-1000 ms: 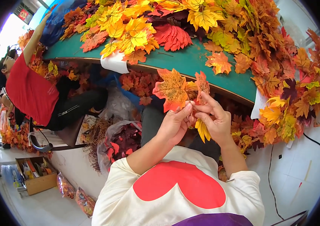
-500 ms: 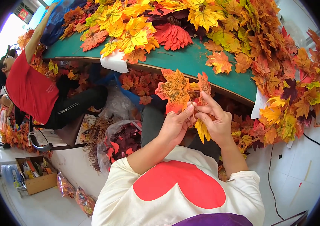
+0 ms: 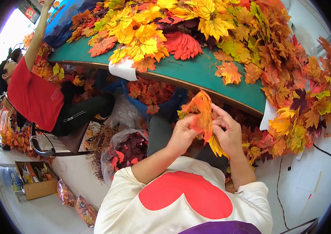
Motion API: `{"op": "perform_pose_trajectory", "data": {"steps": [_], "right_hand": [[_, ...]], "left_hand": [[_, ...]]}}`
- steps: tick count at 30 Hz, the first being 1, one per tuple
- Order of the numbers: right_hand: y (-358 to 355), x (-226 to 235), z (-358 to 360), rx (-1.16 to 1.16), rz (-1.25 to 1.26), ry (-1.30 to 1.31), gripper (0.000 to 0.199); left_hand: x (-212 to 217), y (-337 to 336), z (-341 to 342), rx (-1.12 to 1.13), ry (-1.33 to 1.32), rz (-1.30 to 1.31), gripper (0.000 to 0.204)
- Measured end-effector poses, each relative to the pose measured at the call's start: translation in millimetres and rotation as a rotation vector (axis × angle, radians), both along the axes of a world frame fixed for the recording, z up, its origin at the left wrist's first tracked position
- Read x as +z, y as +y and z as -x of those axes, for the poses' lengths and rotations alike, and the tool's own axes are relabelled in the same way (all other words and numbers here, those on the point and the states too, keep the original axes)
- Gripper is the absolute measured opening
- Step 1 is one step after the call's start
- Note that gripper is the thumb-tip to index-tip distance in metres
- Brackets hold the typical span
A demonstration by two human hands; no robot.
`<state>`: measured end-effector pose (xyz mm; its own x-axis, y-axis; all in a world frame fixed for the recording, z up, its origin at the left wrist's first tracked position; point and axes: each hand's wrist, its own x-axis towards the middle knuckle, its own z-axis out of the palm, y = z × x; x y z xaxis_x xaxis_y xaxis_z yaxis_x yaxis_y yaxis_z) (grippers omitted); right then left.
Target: The person assembles a decorative garland by attaching artificial maple leaves to a central twine by hand.
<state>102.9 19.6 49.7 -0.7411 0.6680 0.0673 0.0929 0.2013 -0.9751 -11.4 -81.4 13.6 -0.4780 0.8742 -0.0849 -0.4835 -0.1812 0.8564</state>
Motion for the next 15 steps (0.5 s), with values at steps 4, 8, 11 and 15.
{"op": "perform_pose_trajectory", "data": {"steps": [4, 8, 11, 15], "right_hand": [[3, 2, -5, 0.052, -0.335, -0.094, 0.055], [-2, 8, -2, 0.087, -0.471, -0.182, 0.059], [-4, 5, -1, 0.073, -0.213, -0.131, 0.060], [-7, 0, -3, 0.068, -0.083, -0.010, 0.060]], "left_hand": [[4, 1, -3, -0.021, -0.092, -0.016, 0.015], [-4, 2, -7, -0.010, -0.236, -0.007, 0.012], [2, 3, -7, -0.001, -0.280, -0.014, 0.011], [3, 3, -8, 0.036, -0.228, -0.007, 0.008]]}}
